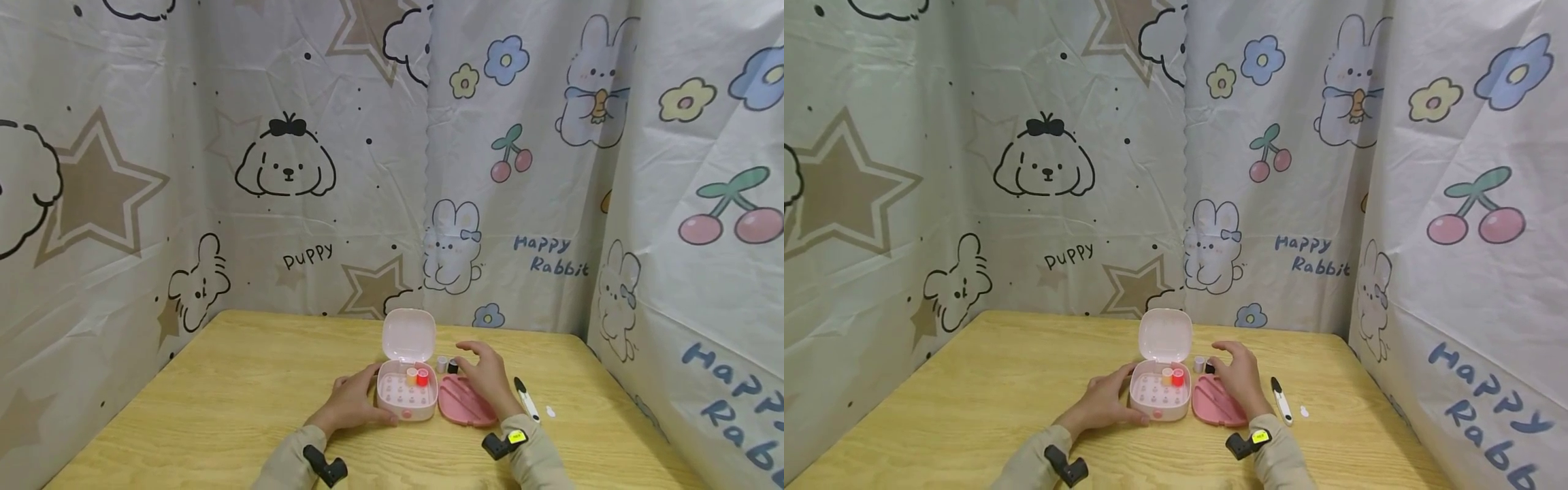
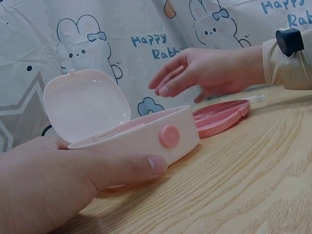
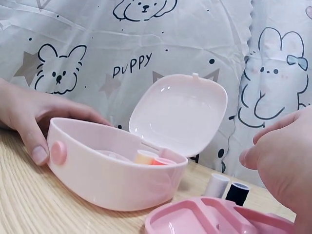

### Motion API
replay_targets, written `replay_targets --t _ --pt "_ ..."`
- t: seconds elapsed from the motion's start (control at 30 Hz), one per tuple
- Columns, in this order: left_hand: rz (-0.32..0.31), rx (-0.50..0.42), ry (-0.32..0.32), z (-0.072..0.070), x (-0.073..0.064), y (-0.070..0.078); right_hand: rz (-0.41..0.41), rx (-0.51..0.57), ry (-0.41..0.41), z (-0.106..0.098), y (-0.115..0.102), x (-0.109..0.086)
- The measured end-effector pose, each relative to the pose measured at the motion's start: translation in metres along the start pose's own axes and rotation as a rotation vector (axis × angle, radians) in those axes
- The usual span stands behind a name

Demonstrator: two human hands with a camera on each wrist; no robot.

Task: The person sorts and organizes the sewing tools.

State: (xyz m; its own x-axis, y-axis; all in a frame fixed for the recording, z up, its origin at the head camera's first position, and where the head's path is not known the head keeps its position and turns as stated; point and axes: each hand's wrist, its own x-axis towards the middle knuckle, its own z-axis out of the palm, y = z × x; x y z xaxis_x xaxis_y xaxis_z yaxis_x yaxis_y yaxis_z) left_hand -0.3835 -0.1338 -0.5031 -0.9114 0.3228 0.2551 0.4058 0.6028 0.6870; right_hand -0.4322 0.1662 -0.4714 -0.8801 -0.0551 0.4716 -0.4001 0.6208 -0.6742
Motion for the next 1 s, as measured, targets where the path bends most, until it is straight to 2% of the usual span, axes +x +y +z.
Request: replay_targets --t 0.23,0.43,0.67,1.0 --pt "-0.004 -0.003 0.002 -0.006 -0.006 0.003 0.058 -0.016 -0.064 0.010 0.007 -0.002" --pt "-0.008 0.005 -0.011 -0.002 -0.004 0.003 0.099 -0.127 -0.074 0.008 0.011 -0.005" --pt "-0.020 -0.007 -0.014 -0.001 -0.003 0.004 0.051 -0.272 -0.079 0.005 0.006 -0.003" --pt "-0.017 -0.014 -0.009 -0.003 -0.001 0.005 0.007 -0.360 -0.076 0.009 0.006 0.001"
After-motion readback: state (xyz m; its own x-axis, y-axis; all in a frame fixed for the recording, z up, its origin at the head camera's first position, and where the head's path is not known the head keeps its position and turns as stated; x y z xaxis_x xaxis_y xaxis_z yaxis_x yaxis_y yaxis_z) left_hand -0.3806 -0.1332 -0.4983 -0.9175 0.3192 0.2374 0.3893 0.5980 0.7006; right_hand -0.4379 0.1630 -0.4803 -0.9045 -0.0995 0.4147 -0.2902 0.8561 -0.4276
